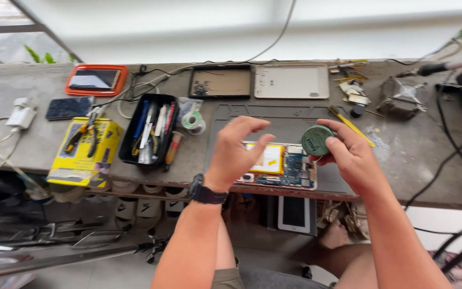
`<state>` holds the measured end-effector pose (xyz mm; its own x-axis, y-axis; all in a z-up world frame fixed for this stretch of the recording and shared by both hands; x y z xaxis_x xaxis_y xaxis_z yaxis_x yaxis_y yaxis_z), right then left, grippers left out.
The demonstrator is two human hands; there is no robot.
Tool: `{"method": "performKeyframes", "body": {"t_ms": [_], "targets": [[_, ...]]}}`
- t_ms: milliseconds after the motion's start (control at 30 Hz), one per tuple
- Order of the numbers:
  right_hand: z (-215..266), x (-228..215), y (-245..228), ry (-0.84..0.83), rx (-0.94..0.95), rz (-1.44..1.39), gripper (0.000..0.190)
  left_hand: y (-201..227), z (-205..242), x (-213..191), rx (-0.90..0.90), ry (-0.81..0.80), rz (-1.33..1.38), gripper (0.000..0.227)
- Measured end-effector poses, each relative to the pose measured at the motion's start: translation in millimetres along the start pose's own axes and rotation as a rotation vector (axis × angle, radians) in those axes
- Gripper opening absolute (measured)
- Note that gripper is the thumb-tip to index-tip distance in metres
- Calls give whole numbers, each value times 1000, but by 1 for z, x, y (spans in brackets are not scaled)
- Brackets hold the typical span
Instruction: Repairing a smartphone by soldering internal components and assembling parts using precision tools like a soldering iron and tweezers.
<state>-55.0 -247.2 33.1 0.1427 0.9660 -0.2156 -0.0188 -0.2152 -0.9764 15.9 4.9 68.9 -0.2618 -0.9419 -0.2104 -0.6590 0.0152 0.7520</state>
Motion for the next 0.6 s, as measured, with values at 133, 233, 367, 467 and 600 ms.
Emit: {"method": "performKeyframes", "body": {"t_ms": [133, 233, 367, 467, 600], "targets": [[-3, -37, 8, 182, -69, 44, 46, -16, 4, 4, -101, 50, -15, 23], [-3, -50, 10, 229, -55, -73, 42, -1, 4, 33, -49, -5, -13, 28], [-2, -38, 17, 152, -39, -224, 42, 28, 0, 75, 30, -121, 18, 57], [5, -21, 6, 49, -44, -383, 45, 26, 0, 96, -39, -144, 113, 81], [12, -26, 10, -54, -115, -348, 59, 16, 0, 104, -136, -70, 285, 74]]}}
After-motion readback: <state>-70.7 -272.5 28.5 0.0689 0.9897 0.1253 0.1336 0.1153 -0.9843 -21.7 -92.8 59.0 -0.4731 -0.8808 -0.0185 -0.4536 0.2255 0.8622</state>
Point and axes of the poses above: each hand's wrist, its own z-axis away from the middle knuckle, its own x-axis out of the palm, y = z × x, the point moved 6 cm from there along -z, towards the middle knuckle, and after that the axes turned 10 degrees about z, right-handed, at the moved point
